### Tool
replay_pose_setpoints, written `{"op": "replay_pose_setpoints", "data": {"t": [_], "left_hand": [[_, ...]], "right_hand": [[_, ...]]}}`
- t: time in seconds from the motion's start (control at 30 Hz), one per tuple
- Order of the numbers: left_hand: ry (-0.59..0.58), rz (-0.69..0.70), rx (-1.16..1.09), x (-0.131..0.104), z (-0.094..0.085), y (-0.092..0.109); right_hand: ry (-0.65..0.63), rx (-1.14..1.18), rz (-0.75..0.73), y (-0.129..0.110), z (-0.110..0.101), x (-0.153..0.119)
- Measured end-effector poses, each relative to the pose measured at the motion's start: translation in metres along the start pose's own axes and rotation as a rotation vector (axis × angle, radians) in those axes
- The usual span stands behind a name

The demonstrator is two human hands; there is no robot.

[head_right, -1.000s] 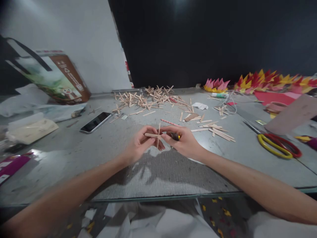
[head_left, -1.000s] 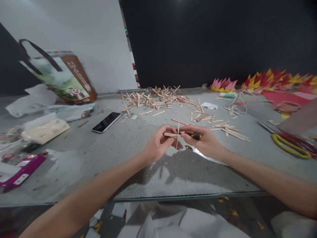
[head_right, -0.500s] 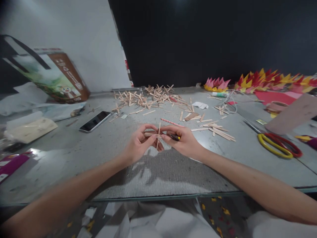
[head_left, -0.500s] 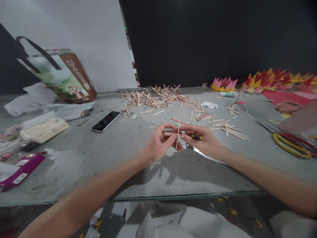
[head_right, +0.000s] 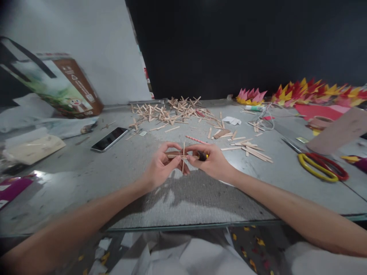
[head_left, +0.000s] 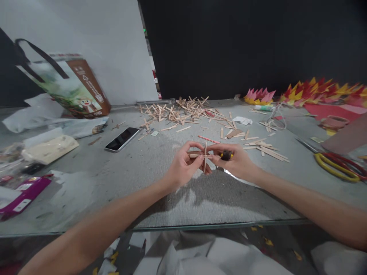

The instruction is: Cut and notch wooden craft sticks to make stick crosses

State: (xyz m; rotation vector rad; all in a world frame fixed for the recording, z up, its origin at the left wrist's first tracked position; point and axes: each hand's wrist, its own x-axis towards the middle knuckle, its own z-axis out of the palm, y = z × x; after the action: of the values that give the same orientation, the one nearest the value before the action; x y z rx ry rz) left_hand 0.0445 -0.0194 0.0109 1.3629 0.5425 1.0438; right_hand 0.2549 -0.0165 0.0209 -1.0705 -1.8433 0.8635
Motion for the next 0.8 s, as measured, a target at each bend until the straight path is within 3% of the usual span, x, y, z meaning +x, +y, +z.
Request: {"op": "replay_pose_setpoints", "data": {"t": [0.53, 0.8], "left_hand": [[-0.012, 0.007, 0.016, -0.0003, -0.0012, -0.0037], [-0.020, 0.045, 0.059, 0.0006, -0.0056, -0.0045]], "right_hand": [[0.054, -0.016, 0.034, -0.0004, -0.0011, 0.0016], [0.027, -0.049, -0.021, -0.0038, -0.0010, 0.0004]]}}
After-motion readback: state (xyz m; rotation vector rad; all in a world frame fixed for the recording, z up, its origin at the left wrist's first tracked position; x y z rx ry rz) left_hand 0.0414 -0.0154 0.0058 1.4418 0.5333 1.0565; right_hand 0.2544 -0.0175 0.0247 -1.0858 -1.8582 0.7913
